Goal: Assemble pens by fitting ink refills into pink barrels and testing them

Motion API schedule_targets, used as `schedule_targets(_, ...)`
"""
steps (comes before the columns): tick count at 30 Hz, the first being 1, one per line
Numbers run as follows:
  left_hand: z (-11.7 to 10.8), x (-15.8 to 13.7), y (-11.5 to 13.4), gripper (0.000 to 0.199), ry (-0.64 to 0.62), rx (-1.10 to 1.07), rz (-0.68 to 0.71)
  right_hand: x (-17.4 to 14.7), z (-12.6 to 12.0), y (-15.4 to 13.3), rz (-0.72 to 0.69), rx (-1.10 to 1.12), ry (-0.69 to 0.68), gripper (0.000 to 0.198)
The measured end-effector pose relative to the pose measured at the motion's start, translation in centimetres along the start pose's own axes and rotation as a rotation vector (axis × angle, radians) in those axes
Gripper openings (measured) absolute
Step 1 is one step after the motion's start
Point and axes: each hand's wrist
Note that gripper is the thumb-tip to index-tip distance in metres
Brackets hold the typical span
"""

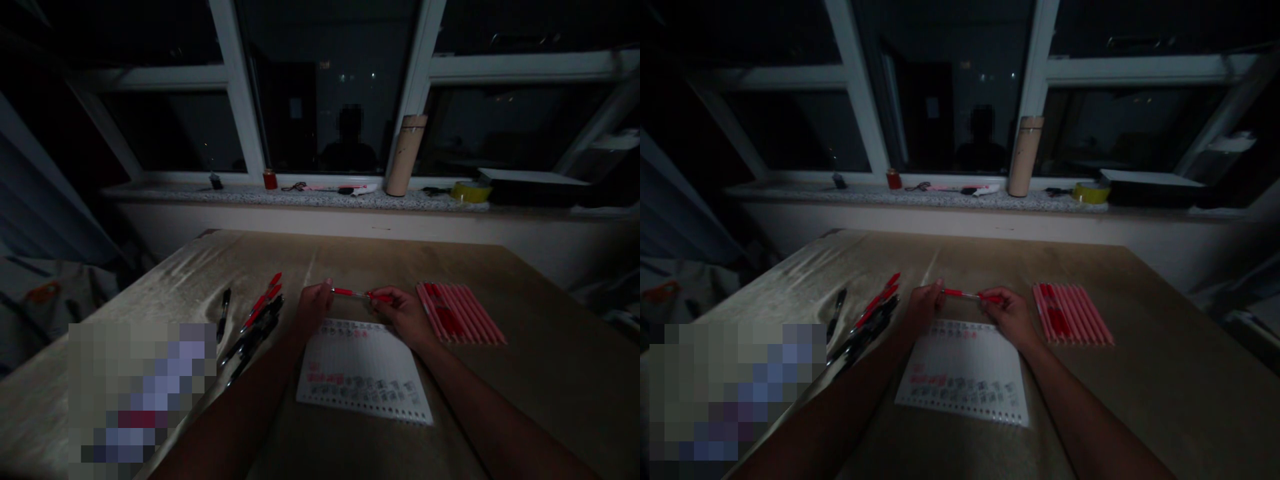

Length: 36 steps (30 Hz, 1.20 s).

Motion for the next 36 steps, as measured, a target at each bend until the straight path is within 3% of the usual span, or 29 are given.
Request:
schedule_targets(7,-0.1,0.0,0.1,0.031,-0.050,-0.028,0.021,0.1,-0.1,0.3,-0.005,0.023,0.005,0.028)
schedule_targets(11,-0.1,-0.2,0.2,0.035,-0.032,0.037,0.046,0.0,0.1,0.2,-0.026,-0.057,0.023,0.027)
schedule_targets(16,-0.1,-0.3,0.1,0.044,-0.026,0.081,0.049,-0.3,0.2,0.2,-0.237,-0.430,0.008,0.020)
schedule_targets(19,0.0,-0.3,0.1,0.048,-0.023,0.105,0.029,-0.5,0.4,0.0,-0.410,-0.662,-0.068,0.020)
schedule_targets(23,0.0,-0.5,0.4,0.052,-0.028,0.126,0.010,-1.0,1.0,-0.3,-0.545,-0.790,-0.168,0.024)
schedule_targets(27,0.0,-0.5,0.7,0.049,-0.050,0.099,0.023,-1.3,1.2,-0.4,-0.585,-0.856,-0.177,0.025)
schedule_targets(33,-0.1,-0.3,0.5,0.023,-0.106,0.013,0.046,-1.2,1.0,-0.5,-0.582,-0.911,-0.133,0.024)
schedule_targets(36,-0.1,-0.3,0.4,0.027,-0.107,0.051,0.054,-1.2,1.0,-0.5,-0.595,-0.913,-0.125,0.024)
Point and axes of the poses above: each hand's wrist, its own x-axis towards the middle knuckle, its own z-axis out of the palm, y = z × x, and after that the axes turned 2 degrees about z, right-handed
